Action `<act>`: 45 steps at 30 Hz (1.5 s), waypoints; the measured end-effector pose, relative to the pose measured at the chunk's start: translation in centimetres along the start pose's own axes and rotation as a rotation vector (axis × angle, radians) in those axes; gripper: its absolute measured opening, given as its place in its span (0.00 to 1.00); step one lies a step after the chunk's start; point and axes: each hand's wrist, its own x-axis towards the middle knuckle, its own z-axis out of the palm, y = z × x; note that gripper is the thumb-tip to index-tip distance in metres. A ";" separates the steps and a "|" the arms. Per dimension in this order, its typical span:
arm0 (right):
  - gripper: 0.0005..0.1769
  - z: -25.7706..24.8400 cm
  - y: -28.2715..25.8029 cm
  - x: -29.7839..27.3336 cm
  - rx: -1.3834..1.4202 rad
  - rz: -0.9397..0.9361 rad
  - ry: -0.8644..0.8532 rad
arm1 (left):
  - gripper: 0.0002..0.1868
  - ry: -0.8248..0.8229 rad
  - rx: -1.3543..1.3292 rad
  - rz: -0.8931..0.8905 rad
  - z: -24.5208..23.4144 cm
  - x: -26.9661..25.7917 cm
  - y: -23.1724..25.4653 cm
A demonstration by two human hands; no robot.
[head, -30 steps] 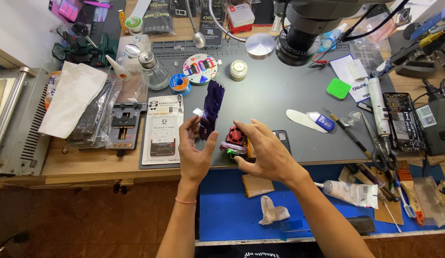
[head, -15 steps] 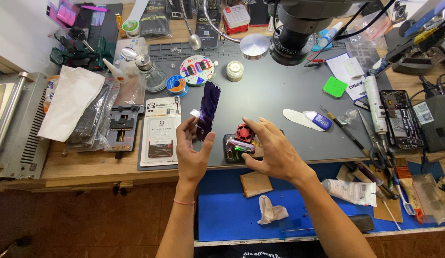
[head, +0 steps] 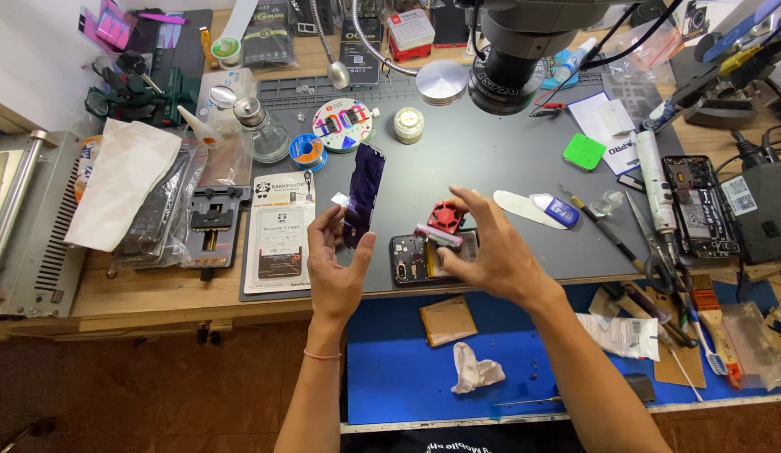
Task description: The person applies adhesive to the internal frame of a disassembled smartphone and then to the edges of a replacement back cover. They align and attach the back cover to the phone, then use a white cloth to wipe the surface and remove excess adhesive.
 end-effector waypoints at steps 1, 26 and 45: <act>0.55 -0.3 0.7 1.0 0.001 -0.001 -0.001 | 0.36 0.002 0.001 0.000 0.0 0.0 -0.1; 0.41 -7.6 -1.5 -1.9 -0.088 -0.139 -0.213 | 0.49 -0.523 0.255 0.211 1.2 -1.3 4.1; 0.48 -5.8 -0.2 -5.1 0.027 -0.112 -0.125 | 0.46 -0.590 0.334 0.252 -2.2 -2.7 5.6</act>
